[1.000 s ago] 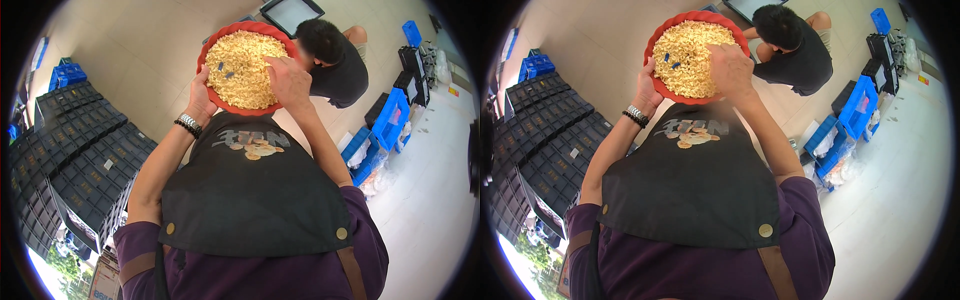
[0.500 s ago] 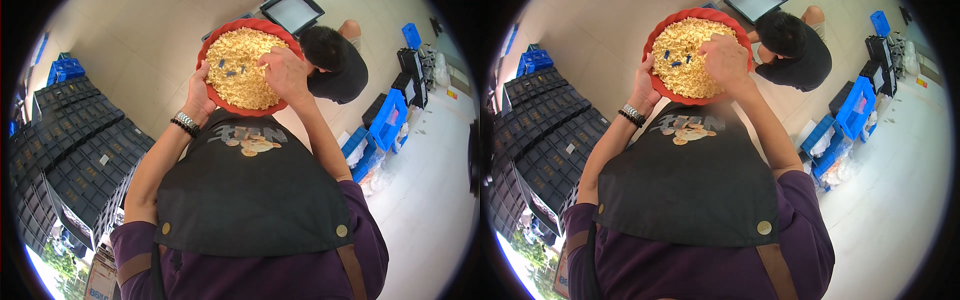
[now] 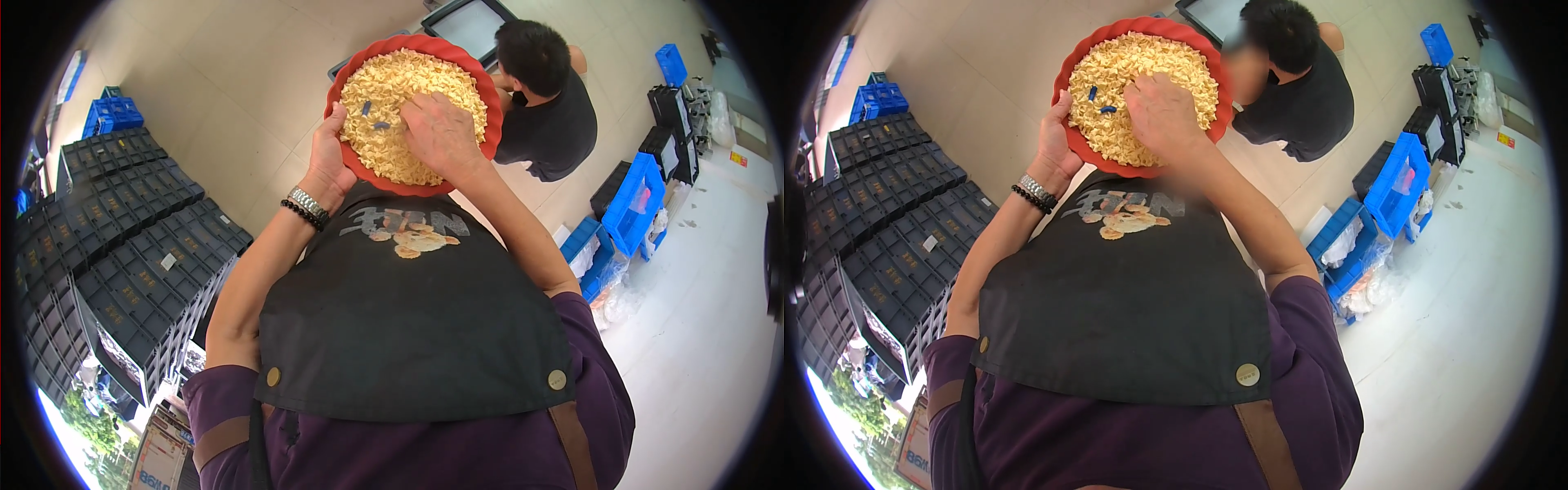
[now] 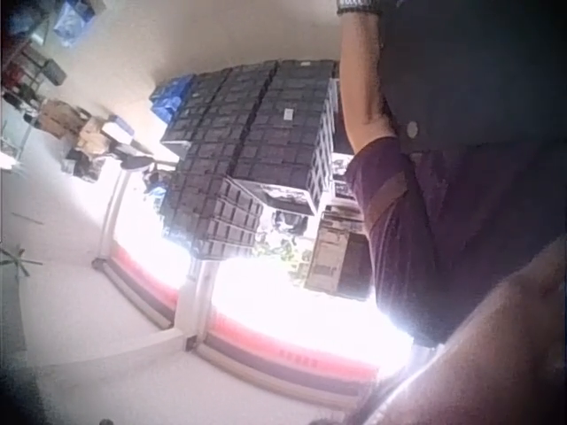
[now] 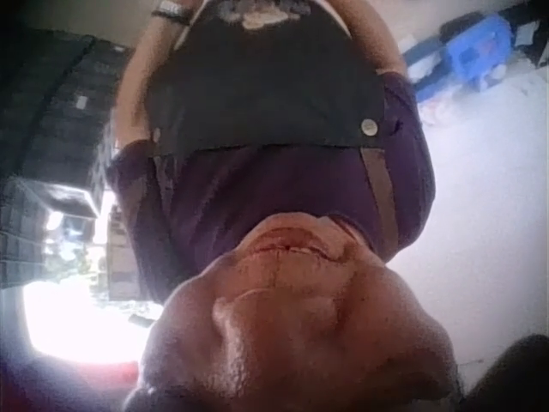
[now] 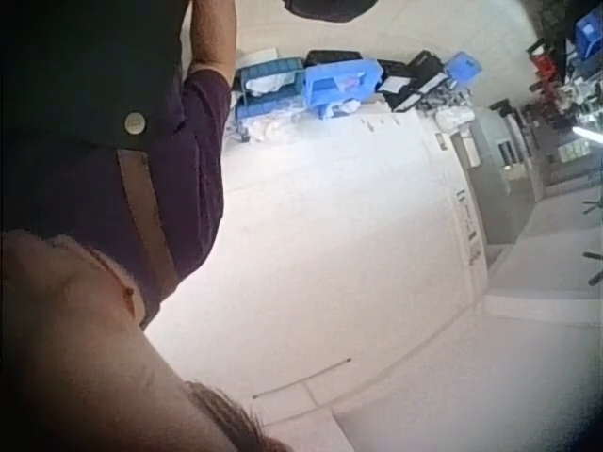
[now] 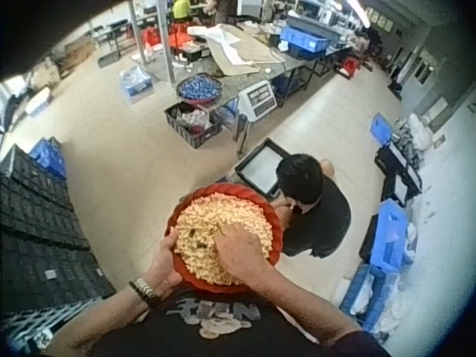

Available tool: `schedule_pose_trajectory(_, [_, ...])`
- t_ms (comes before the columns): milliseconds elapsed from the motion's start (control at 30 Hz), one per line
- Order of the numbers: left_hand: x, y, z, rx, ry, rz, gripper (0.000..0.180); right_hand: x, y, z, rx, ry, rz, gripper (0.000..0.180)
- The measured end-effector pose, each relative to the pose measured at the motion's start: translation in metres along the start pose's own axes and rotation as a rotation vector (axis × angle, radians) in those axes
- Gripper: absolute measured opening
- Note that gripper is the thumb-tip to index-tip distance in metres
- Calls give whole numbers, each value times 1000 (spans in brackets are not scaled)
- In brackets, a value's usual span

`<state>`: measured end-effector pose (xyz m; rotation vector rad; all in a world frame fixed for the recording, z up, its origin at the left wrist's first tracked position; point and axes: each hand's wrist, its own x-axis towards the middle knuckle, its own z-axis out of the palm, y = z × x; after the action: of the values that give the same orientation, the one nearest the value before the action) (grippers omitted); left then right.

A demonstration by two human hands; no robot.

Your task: The person sorts small yellow and blue components by hand, picking them from trays and placing them into gray storage bins.

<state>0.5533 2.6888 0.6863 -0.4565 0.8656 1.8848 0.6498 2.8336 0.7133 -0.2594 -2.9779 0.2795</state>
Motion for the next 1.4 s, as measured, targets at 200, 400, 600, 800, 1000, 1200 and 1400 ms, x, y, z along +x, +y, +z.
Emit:
schedule_pose_trajectory(200, [0,-9,19,28,-11,27,43,-8,14,-11,-42,-62,-14,10])
schedule_pose_trajectory(400, [2,-16,22,11,-54,40,42,-12,26,-30,59,-32,103,11])
schedule_pose_trajectory(600, [-3,-22,36,40,-27,61,43,-19,68,-44,1033,-97,387,11])
schedule_pose_trajectory(800, [2,-38,21,51,-28,41,43,-35,69,-35,1283,-182,475,6])
schedule_pose_trajectory(1000, [-8,-48,16,9,-8,41,46,-48,51,-45,744,-97,281,15])
schedule_pose_trajectory(1200, [-13,-54,21,32,2,82,46,-51,69,-34,832,162,273,14])
schedule_pose_trajectory(1400, [-28,-54,35,45,87,133,46,-37,72,-58,813,-49,253,15])
